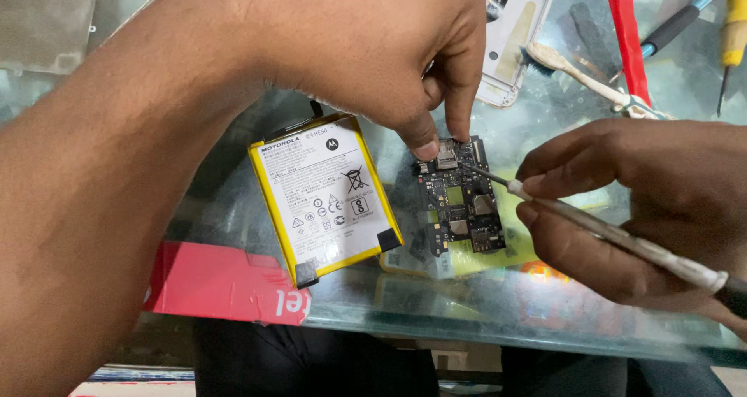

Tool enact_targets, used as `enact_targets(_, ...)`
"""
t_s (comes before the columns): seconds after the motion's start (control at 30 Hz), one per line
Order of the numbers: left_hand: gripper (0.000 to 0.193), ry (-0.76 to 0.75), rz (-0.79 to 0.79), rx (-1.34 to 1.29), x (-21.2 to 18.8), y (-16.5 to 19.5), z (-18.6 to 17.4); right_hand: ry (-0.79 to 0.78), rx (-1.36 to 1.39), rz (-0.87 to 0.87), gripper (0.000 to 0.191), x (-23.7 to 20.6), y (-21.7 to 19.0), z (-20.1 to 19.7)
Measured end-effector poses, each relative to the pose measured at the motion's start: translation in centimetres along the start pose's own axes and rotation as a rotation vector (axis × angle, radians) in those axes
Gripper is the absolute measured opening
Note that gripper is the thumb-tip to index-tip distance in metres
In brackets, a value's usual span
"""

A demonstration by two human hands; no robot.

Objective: The person cleans a phone motherboard with a cotton swab, pries at a connector on the board with a pointed tool, then lifts the board and seats it into the phone's open chassis, pressing connectors into place with both hands. A Motorola battery sits beside the work on the glass bench.

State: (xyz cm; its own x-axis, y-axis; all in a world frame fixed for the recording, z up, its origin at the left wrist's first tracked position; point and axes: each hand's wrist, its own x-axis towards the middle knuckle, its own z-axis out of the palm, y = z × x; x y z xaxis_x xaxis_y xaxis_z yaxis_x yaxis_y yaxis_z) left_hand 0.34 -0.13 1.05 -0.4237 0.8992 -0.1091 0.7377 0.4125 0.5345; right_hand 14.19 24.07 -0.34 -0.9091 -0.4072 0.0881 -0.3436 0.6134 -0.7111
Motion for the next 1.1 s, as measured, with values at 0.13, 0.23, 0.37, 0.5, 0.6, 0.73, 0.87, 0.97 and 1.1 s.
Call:
enact_targets(0.13,0.028,-0.004,0.006,0.033,-0.1,-0.1,-0.1,-0.036,-0.027,-0.013,0.01,-2.2,3.4,-0.9)
enact_targets(0.23,0.028,-0.005,0.013,0.015,0.0,-0.1,0.0,-0.056,-0.035,-0.007,0.01,-2.1,3.1,-1.0)
enact_targets(0.37,0.027,-0.017,-0.001,-0.013,0.0,-0.3,0.1,-0.001,-0.061,-0.039,0.013,-0.9,1.6,-0.2)
enact_targets(0.5,0.038,-0.009,0.021,-0.03,0.0,-0.4,0.1,0.045,-0.134,-0.147,0.016,-0.3,2.4,0.4)
enact_targets(0.6,0.044,-0.024,0.127,-0.028,0.1,-0.3,0.0,0.071,-0.184,-0.22,0.018,-0.7,4.1,0.6)
enact_targets(0.73,0.039,-0.013,0.02,-0.005,0.1,0.1,0.1,0.103,-0.21,-0.28,0.021,-0.9,5.1,1.0)
enact_targets(0.87,0.04,-0.041,0.005,0.012,-0.3,0.3,-0.1,0.159,-0.226,-0.235,0.018,0.4,2.9,1.6)
enact_targets(0.97,0.042,-0.039,0.029,0.041,-0.2,0.5,-0.2,0.137,-0.17,-0.215,0.016,1.6,-0.1,1.5)
enact_targets(1.1,0.045,-0.054,-0.056,-0.012,-0.2,0.7,-0.2,0.036,-0.122,-0.103,0.017,2.3,-2.6,0.7)
